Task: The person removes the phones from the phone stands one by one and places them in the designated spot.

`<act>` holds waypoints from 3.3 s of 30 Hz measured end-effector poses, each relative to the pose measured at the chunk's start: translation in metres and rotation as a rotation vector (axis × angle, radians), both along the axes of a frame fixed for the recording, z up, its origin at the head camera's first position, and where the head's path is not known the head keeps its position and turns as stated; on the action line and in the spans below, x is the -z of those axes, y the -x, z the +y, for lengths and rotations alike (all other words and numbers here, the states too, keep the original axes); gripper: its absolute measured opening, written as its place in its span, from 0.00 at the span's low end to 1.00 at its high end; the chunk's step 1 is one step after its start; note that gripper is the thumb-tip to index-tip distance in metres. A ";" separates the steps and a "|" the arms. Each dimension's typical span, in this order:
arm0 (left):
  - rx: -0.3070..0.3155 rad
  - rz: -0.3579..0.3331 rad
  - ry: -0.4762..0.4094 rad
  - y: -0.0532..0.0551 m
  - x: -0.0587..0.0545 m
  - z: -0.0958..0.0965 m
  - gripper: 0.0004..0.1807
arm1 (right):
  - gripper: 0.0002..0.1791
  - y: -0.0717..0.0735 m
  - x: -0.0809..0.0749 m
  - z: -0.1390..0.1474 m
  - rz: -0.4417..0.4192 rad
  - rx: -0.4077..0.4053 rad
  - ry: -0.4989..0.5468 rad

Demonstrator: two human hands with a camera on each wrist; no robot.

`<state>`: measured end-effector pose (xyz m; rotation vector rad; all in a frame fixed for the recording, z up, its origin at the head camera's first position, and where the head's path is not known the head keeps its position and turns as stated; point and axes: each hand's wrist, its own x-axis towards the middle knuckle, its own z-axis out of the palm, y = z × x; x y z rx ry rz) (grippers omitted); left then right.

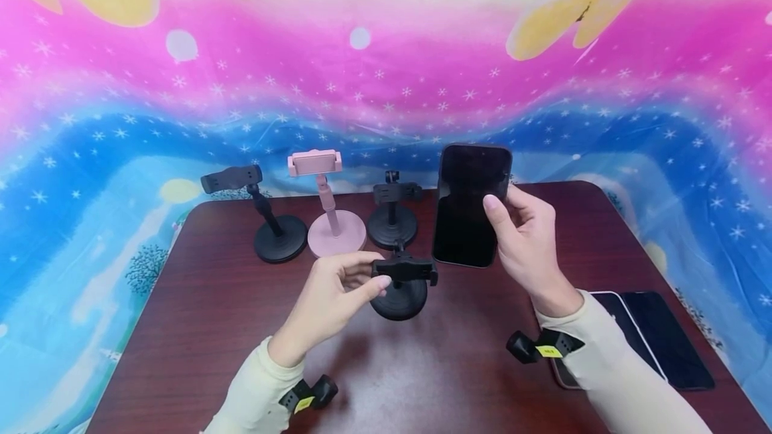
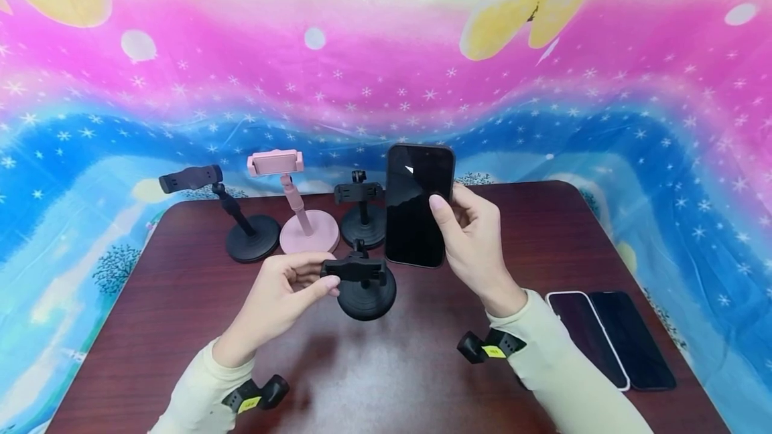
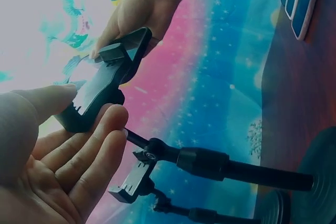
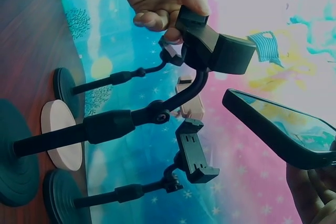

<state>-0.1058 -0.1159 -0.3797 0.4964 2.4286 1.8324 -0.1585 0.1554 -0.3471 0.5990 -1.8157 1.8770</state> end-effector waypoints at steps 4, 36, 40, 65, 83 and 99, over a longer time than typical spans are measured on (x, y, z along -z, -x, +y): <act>0.001 0.004 -0.040 0.000 0.003 0.002 0.15 | 0.12 0.000 0.003 0.004 0.002 0.012 -0.004; 0.012 0.099 -0.202 -0.001 0.007 0.019 0.17 | 0.10 -0.011 0.044 0.062 -0.154 0.205 -0.078; 0.011 0.100 -0.214 0.000 0.006 0.021 0.16 | 0.10 -0.013 0.049 0.069 -0.170 0.224 -0.084; -0.009 0.105 -0.311 0.017 -0.007 0.053 0.13 | 0.09 -0.028 0.072 0.100 -0.264 0.342 -0.334; 0.001 0.149 -0.374 0.037 -0.008 0.078 0.10 | 0.09 -0.038 0.096 0.120 -0.309 0.380 -0.438; -0.052 0.189 -0.343 0.056 -0.008 0.097 0.10 | 0.10 -0.049 0.113 0.128 -0.352 0.363 -0.535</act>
